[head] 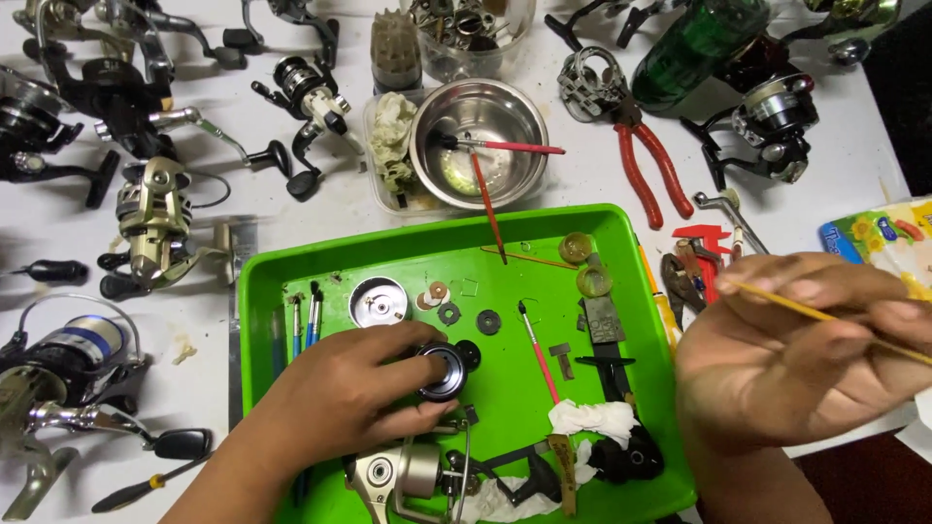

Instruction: The person disassembles a fishing reel, cleans the internal components using a small brush and a liquid solution, and then reassembles the parts. The workspace is a table covered with various fishing reels and tools, and the person works over a green tray to organize the small components.

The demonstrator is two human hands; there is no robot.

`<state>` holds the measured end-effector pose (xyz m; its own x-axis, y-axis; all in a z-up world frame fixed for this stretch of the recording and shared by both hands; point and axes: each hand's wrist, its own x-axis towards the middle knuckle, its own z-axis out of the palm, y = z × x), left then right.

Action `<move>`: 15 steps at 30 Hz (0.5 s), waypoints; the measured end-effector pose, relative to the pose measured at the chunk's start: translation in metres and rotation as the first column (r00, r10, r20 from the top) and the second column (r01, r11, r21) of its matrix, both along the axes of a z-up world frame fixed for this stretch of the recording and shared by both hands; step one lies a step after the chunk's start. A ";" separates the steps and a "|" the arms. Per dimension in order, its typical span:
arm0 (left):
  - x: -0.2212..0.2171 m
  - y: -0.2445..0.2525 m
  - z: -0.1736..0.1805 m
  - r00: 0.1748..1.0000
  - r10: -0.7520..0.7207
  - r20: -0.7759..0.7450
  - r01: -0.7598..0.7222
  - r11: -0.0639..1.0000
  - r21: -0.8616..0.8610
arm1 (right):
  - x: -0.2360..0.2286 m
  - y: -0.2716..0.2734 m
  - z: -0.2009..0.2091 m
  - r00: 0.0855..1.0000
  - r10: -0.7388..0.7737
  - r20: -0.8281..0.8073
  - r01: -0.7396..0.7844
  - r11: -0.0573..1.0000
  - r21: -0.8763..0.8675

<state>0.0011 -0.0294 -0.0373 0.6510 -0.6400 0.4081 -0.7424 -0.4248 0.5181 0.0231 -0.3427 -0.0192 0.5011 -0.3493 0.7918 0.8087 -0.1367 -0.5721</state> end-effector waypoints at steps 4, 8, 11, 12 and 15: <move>0.004 0.000 0.000 1.000 -0.028 0.001 0.028 1.000 -0.003 | -0.002 0.003 0.001 0.991 0.123 -0.044 -0.125 0.991 -0.042; 0.001 -0.001 -0.002 0.992 0.024 -0.122 -0.027 0.999 -0.024 | -0.018 0.012 0.001 0.832 0.475 -0.285 -0.535 0.824 -0.188; -0.003 -0.001 -0.002 0.978 0.084 -0.190 -0.090 0.996 -0.022 | -0.020 0.035 0.014 0.816 0.418 -0.400 -0.576 0.652 -0.493; -0.004 -0.003 -0.002 0.975 0.099 -0.197 -0.108 0.994 -0.034 | -0.020 0.043 0.020 0.809 0.408 -0.424 -0.588 0.567 -0.576; -0.001 -0.002 -0.003 0.981 0.054 -0.185 -0.066 0.996 -0.063 | -0.016 0.048 0.020 0.802 0.406 -0.437 -0.597 0.536 -0.597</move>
